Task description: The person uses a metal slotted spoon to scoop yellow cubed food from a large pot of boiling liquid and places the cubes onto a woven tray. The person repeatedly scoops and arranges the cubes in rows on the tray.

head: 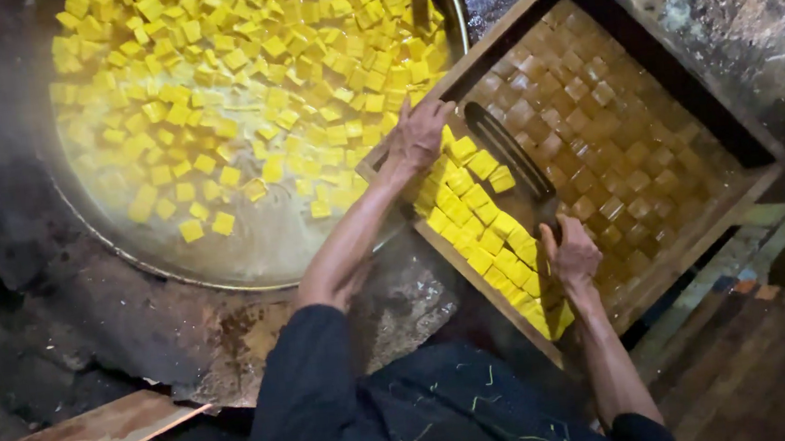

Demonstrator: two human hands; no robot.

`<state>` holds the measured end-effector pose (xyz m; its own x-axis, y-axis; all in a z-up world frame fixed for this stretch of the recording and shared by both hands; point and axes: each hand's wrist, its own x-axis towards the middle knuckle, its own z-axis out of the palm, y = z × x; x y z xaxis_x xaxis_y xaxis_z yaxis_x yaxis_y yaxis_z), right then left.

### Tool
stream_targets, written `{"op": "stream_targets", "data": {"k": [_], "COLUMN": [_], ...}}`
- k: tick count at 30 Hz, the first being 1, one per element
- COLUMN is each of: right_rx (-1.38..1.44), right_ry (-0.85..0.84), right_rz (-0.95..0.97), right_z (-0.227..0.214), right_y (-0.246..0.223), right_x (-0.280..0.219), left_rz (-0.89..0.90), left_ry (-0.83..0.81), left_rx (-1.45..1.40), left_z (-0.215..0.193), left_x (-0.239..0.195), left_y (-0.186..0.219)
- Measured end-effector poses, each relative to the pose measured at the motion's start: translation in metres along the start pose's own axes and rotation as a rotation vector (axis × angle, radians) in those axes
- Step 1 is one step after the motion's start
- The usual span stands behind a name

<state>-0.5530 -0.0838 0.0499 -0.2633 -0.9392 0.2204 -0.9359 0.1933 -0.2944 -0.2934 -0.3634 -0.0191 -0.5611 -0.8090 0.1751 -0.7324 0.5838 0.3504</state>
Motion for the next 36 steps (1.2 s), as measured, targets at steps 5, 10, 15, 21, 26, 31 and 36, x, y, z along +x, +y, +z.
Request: {"op": "stream_targets", "data": {"k": [5, 10, 15, 21, 26, 31, 36], "right_rx": [-0.009, 0.078, 0.070, 0.152, 0.349, 0.645, 0.931], "right_ry": [0.025, -0.005, -0.011, -0.011, 0.137, 0.161, -0.200], "right_rz": [0.011, -0.084, -0.005, 0.040, 0.201, 0.278, 0.313], "right_z": [-0.003, -0.016, -0.025, -0.023, -0.023, -0.007, 0.029], "right_y": [-0.002, -0.012, -0.010, -0.011, 0.005, 0.001, -0.087], "right_x": [-0.015, -0.033, -0.040, -0.039, -0.038, -0.031, 0.003], "left_rz": [0.220, 0.120, 0.278, 0.120, 0.288, 0.276, -0.120], "left_ry": [0.163, -0.282, 0.070, 0.113, 0.086, 0.308, 0.169], "left_rx": [0.344, 0.107, 0.197, 0.048, -0.023, -0.089, -0.138], "left_z": [0.037, 0.030, 0.008, 0.012, 0.035, 0.027, -0.036], "left_x": [0.025, -0.002, -0.056, -0.041, 0.004, -0.042, -0.189], "left_y": [-0.008, -0.019, -0.009, 0.013, 0.017, 0.018, 0.006]}}
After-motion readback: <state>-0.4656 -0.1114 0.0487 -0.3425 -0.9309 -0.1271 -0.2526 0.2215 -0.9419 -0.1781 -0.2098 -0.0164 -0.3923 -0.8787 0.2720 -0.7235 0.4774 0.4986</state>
